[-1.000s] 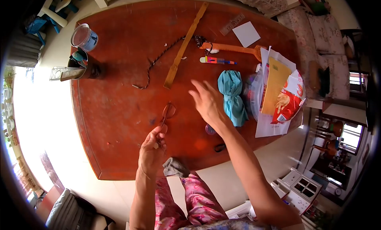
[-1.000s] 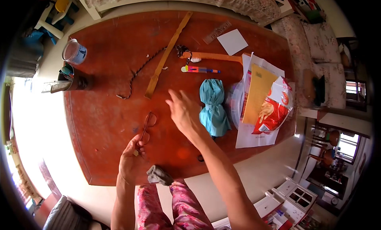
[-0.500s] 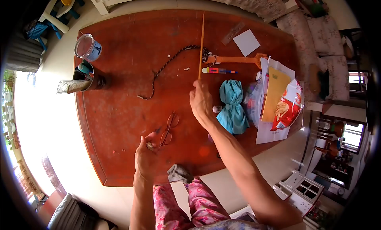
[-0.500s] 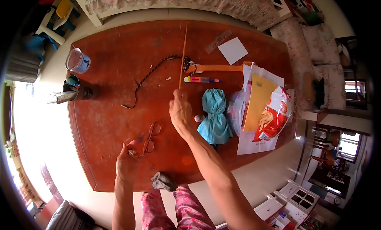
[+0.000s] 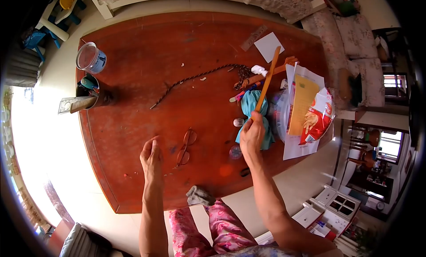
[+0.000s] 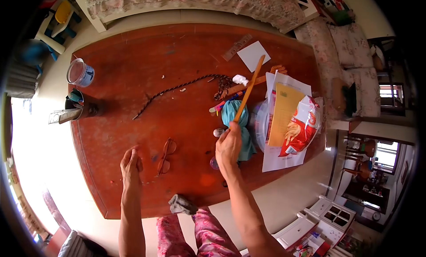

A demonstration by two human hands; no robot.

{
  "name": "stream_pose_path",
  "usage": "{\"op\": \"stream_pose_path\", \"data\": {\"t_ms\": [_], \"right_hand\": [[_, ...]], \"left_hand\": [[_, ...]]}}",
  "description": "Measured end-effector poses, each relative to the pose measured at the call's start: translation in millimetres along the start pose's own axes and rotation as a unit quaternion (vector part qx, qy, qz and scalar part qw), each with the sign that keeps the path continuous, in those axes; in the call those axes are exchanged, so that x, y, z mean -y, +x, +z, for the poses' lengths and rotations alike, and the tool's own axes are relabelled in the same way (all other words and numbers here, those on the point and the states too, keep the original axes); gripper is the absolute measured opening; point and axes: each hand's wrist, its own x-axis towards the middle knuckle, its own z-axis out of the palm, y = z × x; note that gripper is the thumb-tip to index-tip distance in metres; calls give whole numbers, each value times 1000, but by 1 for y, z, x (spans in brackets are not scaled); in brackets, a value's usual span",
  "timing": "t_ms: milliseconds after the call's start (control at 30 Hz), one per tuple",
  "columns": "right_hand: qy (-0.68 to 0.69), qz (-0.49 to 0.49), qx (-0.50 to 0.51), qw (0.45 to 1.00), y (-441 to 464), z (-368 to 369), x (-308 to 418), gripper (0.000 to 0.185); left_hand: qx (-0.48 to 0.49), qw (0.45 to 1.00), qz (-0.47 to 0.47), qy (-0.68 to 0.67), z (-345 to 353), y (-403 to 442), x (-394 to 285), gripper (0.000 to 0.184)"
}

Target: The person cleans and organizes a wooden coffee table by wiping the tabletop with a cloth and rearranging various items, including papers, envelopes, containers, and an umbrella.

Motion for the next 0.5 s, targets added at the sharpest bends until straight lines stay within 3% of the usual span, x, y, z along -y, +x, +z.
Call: {"op": "stream_pose_path", "data": {"t_ms": [67, 100, 133, 200, 267, 333, 400, 433, 500], "right_hand": [[-178, 34, 104, 978, 18, -18, 29, 24], [-225, 8, 88, 970, 23, -24, 43, 27], [-224, 9, 89, 970, 27, -19, 49, 27], [-152, -187, 0, 971, 41, -1, 62, 28], [-59, -273, 36, 960, 51, 46, 70, 28], [-54, -343, 113, 931, 61, 82, 96, 31], [-106, -381, 223, 891, 67, 113, 116, 33], [-103, -380, 226, 891, 68, 126, 119, 33], [-233, -429, 199, 850, 68, 147, 122, 44]], "left_hand": [[5, 999, 29, 28, 3, 4, -6, 26], [4, 999, 28, 29, 1, 4, -8, 26], [9, 999, 28, 17, 0, 2, -9, 26], [15, 999, 28, 7, -6, 1, -5, 25], [1, 1000, 15, 5, -17, -1, 9, 24], [5, 1000, 5, 14, -29, -7, 17, 23], [8, 1000, -6, 25, -37, -11, 25, 23], [-7, 1000, -9, 19, -40, -14, 31, 22], [-27, 999, -15, 17, -45, -23, 36, 22]]}}
